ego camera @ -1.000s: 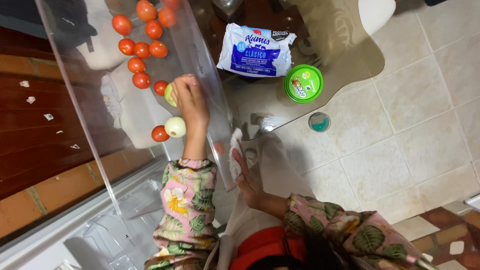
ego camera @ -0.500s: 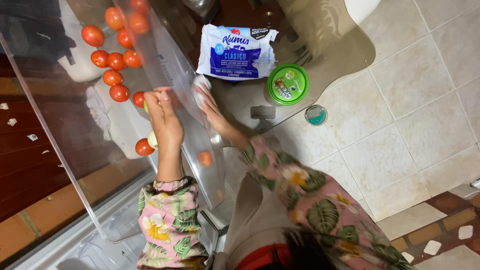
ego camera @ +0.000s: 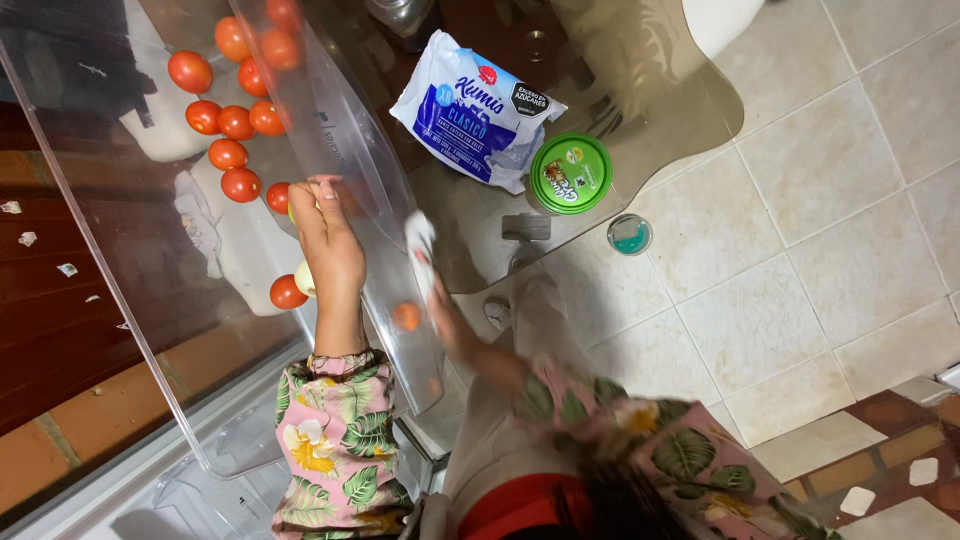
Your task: The person cleans a vegetable bin with a cloth and organizes various food items, including tomatoes, onions, a blue pot, milk packets, and small jars, inside a refrigerator.
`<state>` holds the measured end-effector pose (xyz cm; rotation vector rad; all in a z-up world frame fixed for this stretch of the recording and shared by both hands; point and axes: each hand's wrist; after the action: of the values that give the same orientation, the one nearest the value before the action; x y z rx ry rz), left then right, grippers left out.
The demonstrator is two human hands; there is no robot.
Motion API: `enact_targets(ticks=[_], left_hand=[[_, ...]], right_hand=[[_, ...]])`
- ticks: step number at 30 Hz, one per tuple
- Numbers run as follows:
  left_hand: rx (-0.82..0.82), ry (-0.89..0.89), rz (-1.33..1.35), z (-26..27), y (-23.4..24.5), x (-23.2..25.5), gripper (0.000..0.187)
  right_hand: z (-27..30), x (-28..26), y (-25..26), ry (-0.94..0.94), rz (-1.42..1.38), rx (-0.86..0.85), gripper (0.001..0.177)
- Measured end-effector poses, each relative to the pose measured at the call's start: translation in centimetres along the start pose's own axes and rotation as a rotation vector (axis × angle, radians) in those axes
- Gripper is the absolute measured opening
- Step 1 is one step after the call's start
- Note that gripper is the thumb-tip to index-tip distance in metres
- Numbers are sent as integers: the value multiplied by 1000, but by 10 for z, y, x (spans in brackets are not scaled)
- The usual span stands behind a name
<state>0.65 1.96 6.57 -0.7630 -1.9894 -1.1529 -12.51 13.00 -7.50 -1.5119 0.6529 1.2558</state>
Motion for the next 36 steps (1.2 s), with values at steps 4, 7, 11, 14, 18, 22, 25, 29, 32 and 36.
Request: enact_targets(ticks=[4,7,11,14,18,22,25,29,32,36], left_hand=[[10,-1,-4,1,-1,-6,19],[12,-10,-16,2,-1,-4,20],[11,4,-17,4,0,-2,19],[18,10,11,2,-6,-3,19],[49,18,9,2,-12,-5,22],[42,15,-23,14,-6,-14,23],[1,44,-11,12,-3,6,23],[-82,110,-70,20,-2,4,22],[-114,127,-106,31,-8,-16,23],[-198,313,-60,22,1,9,21]], right_hand=[[70,10,-9,-93,-82,-11,66],[59,40,-3,-179,-122,-19,65],[-13,136,20,-233,-312,58,66],[-77,93,23,-138,-307,111,56],[-130,114,26,-137,-44,386,28],[-113,-22,21,-57,6,466,31],[-102,-60,18,144,205,394,41],[-149,-105,13,277,716,-169,52],[-232,-101,9,387,932,-163,51],[-354,-101,-1,479,1250,-151,46]])
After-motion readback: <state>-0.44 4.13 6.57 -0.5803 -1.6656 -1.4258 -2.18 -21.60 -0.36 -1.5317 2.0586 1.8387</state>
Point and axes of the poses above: each hand's wrist, its own z-axis away from the middle knuckle, its own y-axis out of the back of the hand, x = y × z, and after that the axes turned 11 degrees about -y, right-handed
